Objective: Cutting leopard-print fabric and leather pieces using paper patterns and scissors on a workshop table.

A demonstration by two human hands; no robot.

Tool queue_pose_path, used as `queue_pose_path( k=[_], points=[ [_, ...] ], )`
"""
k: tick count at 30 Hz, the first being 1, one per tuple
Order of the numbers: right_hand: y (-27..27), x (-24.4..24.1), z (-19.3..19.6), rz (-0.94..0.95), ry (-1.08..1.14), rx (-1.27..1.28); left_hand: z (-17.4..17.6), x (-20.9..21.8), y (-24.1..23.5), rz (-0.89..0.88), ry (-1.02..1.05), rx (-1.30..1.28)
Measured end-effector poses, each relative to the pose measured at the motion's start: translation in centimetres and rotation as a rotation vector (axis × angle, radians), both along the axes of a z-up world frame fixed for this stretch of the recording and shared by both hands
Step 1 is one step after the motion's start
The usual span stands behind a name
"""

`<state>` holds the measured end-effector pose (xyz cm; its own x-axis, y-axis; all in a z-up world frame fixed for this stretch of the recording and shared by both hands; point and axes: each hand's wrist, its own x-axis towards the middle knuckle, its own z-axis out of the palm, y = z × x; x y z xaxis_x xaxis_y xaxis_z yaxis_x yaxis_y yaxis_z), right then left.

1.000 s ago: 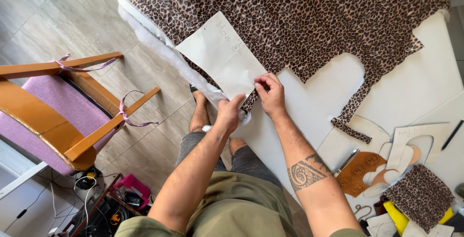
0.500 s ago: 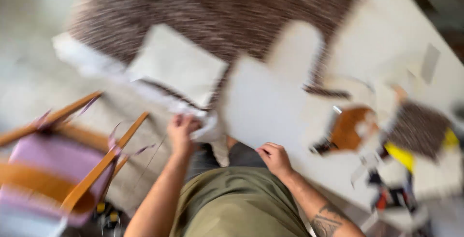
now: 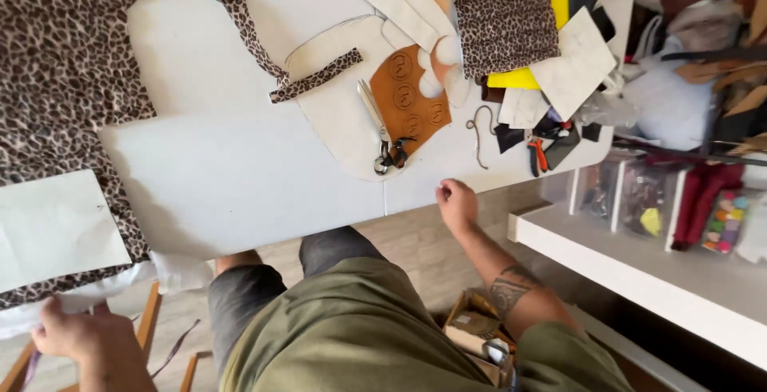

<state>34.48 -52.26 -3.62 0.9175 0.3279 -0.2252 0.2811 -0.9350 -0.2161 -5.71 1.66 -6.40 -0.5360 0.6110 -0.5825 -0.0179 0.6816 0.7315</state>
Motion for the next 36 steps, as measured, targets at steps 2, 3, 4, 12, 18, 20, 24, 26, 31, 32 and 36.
queue_pose_path(
  k=[2,3,4,12,18,20,24,26,31,32,36],
  points=[
    [3.0,1.4,0.7,0.169,-0.030,0.101,0.4,1.0,0.2,0.203,-0.321,0.288],
    [5.0,1.7,0.4,0.180,-0.010,0.122,-0.6,0.5,0.1,0.209,-0.300,0.311],
    [7.2,1.7,0.2,0.240,-0.012,0.116,-1.5,-0.3,0.2,0.263,-0.407,0.250],
    [14.4,2.5,-1.6,0.400,-0.022,-0.148,-2.3,-1.3,-3.7,-0.413,0.164,0.092],
    [15.1,5.0,-1.1,0.458,-0.005,-0.417,-1.2,2.3,-6.6,0.045,-0.393,0.051],
    [15.7,5.6,-0.6,0.320,0.157,-0.439,-0.4,2.8,-6.7,-0.045,-0.414,0.010],
    [17.4,5.3,2.8,0.308,0.208,-0.460,0.4,3.0,-6.9,0.025,-0.485,-0.063],
    [16.7,5.7,2.7,0.313,0.189,-0.394,0.9,3.0,-6.3,-0.108,-0.492,-0.070],
    [18.3,3.2,7.2,0.322,0.152,-0.146,1.8,3.1,-6.1,-0.162,-0.493,-0.121],
    [18.7,2.4,8.2,0.339,0.148,0.028,1.6,3.1,-6.4,-0.164,-0.512,-0.098],
    [24.8,-3.4,12.7,0.408,0.352,0.429,2.4,3.2,-6.4,-0.218,-0.554,-0.136]
  ],
)
